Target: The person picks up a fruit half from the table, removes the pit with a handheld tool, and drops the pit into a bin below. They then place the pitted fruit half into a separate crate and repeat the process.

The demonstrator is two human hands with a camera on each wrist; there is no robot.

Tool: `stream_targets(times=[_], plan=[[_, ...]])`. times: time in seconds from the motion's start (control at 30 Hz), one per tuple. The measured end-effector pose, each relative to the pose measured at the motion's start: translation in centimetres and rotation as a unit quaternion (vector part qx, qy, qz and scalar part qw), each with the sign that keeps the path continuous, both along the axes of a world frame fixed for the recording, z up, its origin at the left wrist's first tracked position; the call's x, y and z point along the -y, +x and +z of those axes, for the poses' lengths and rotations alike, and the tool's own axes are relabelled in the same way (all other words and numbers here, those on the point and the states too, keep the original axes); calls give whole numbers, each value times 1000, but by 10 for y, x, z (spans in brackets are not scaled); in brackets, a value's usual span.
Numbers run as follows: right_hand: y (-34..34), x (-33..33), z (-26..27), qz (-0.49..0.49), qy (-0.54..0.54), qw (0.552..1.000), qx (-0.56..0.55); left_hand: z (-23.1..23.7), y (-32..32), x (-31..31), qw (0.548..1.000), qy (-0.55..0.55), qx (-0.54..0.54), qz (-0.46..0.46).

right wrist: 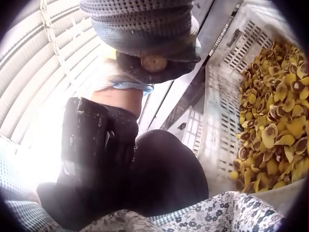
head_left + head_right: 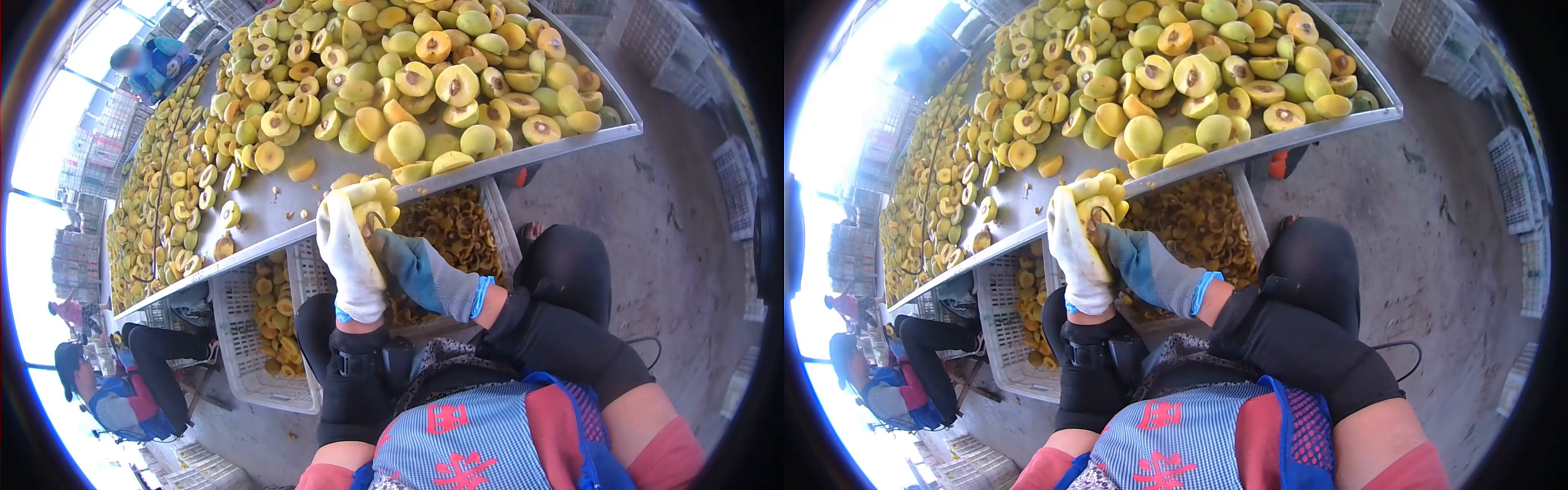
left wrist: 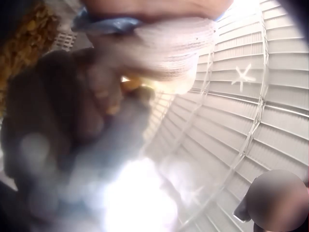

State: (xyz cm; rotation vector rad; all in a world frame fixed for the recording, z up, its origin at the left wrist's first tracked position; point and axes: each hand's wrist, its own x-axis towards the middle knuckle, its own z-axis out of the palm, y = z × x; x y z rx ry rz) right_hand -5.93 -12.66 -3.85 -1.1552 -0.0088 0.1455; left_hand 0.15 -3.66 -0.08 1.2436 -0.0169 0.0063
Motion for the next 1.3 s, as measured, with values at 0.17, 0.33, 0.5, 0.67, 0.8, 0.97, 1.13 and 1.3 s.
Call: stream_targets(times=[0.17,0.33,0.5,0.67,0.8,0.97,1.13,1.3], plan=[[2,0,-1,-41,-141,989,7,8,4,-5,998,47,16,-46],[2,20,17,-33,-333,942,13,20,8,-17,987,76,0,-139],[3,5,-3,-27,-173,984,34,16,2,-10,996,23,-28,-83],[0,0,2,-21,-84,996,-10,8,0,3,1000,7,-14,0],[5,17,-3,-30,-251,967,42,16,6,-5,994,75,-16,-75],[3,34,16,4,-398,916,58,27,6,-11,985,77,-76,-131],[4,21,-7,-5,-235,970,66,17,0,-7,994,66,5,-86],[-1,5,-8,-14,-130,991,31,11,-2,-3,998,16,-30,-47]])
